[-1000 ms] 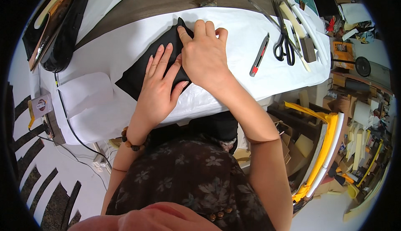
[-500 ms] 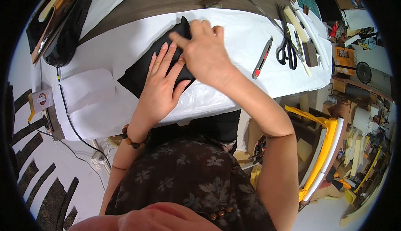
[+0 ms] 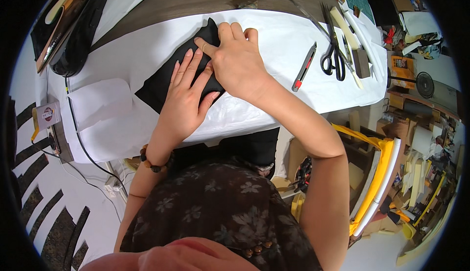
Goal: The person folds a black fabric piece on a white work surface, aligning edges and smoothing creases. The person then uses a red marking tool to draw lines on the folded fabric.
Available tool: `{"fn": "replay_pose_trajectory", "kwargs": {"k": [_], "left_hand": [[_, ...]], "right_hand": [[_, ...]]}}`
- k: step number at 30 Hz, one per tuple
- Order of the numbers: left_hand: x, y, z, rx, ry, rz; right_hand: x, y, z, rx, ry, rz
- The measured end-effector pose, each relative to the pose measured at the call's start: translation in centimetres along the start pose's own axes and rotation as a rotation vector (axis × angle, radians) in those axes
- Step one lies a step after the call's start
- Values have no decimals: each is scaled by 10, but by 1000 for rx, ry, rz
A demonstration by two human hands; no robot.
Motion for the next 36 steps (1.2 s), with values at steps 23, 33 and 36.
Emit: {"fn": "replay_pose_trajectory", "kwargs": {"k": [23,33,36], "left_hand": [[-5,3,-2,-23,-22,55],[-7,4,1,33,-45,28],[-21,23,-3,-53,-43,39]], "right_hand": [[-16,1,4,10,-20,-99],[-73,34,-67,-337,-410,754],[-122,22,-109,-335,-624,802]]}}
Point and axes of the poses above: each hand's wrist, its own z-axis towards the middle knuckle, its own y-axis out of the back of the hand, x = y × z, the point moved 10 cm from there along z, towards the middle knuckle, and after that the axes turned 1 degree about -y, right-handed, at the moved point
